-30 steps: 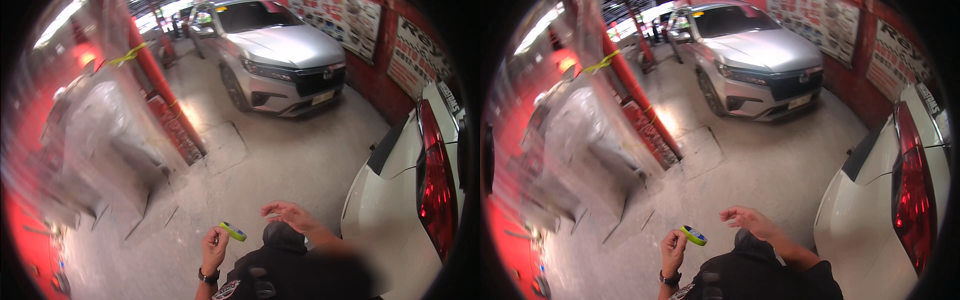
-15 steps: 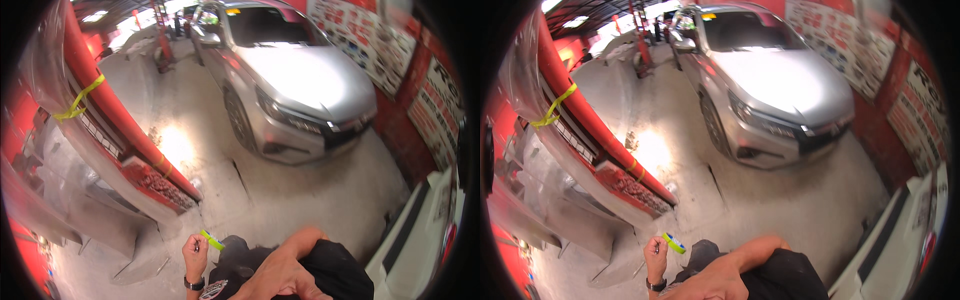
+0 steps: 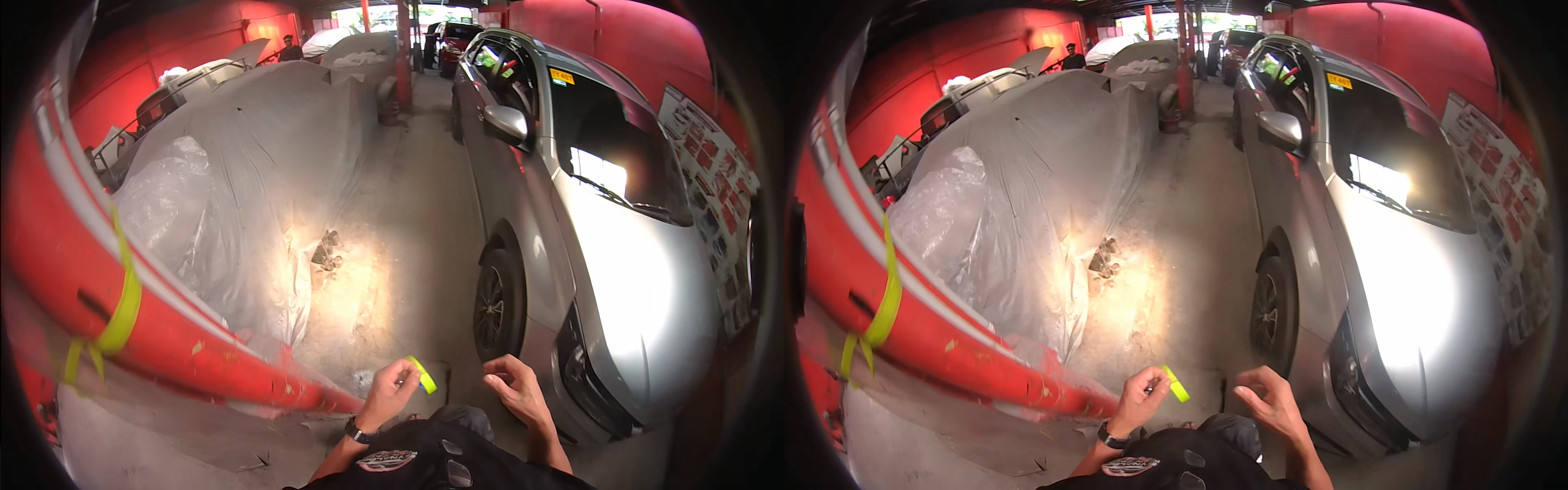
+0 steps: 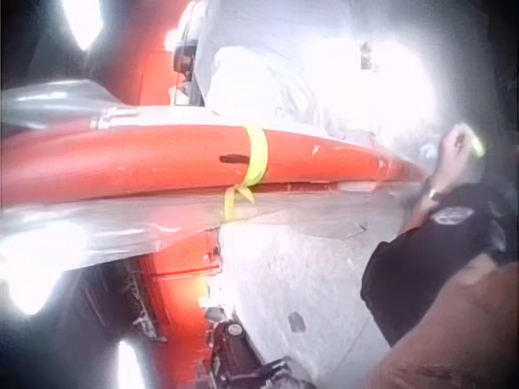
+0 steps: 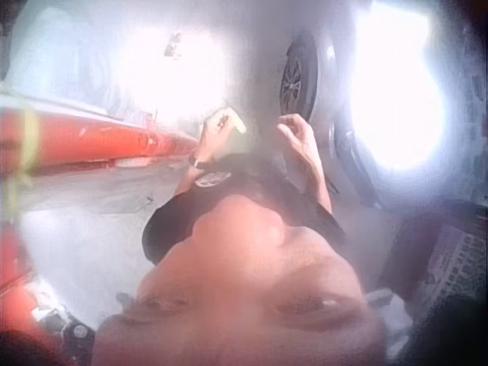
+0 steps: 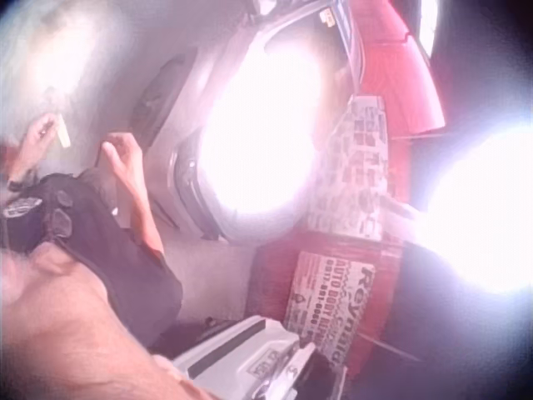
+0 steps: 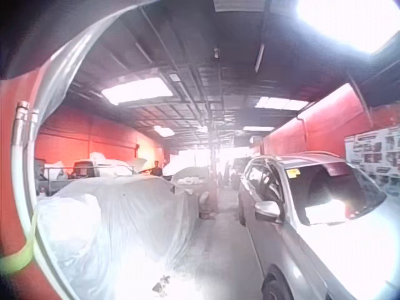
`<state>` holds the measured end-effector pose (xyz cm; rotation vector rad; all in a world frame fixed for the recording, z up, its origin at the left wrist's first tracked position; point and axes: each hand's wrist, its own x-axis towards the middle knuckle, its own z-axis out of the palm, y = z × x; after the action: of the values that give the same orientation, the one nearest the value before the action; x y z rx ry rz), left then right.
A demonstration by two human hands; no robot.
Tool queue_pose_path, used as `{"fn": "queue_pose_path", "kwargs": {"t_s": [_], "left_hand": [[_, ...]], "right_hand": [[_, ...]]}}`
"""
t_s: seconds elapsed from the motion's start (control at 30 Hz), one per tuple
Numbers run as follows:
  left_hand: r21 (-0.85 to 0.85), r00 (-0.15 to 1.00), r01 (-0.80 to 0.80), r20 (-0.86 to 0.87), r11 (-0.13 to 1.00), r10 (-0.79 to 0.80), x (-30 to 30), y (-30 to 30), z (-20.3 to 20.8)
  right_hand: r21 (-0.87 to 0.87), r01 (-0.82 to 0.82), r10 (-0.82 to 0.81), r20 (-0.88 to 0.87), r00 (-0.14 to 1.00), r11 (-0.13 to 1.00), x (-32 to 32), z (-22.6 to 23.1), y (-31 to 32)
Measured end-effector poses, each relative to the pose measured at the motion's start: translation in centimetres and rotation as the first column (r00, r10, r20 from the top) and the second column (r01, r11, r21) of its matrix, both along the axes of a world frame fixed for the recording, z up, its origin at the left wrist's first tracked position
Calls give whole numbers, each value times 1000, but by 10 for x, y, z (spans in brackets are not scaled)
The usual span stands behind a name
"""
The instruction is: The person applies masking tape to the rear of a silver SUV to align emblems, then peels backing from chrome letters and sticks them onto the tape line. The person uses hands to position and press the emblems in place.
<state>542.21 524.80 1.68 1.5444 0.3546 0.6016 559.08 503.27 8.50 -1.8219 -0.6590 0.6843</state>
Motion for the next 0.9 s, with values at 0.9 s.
{"fn": "queue_pose_path", "kwargs": {"t_s": [0.9], "left_hand": [[61,868,-466,225,883,443,799,671,39]], "right_hand": [[338,-558,374,477,796,758,791,-10,790]]}}
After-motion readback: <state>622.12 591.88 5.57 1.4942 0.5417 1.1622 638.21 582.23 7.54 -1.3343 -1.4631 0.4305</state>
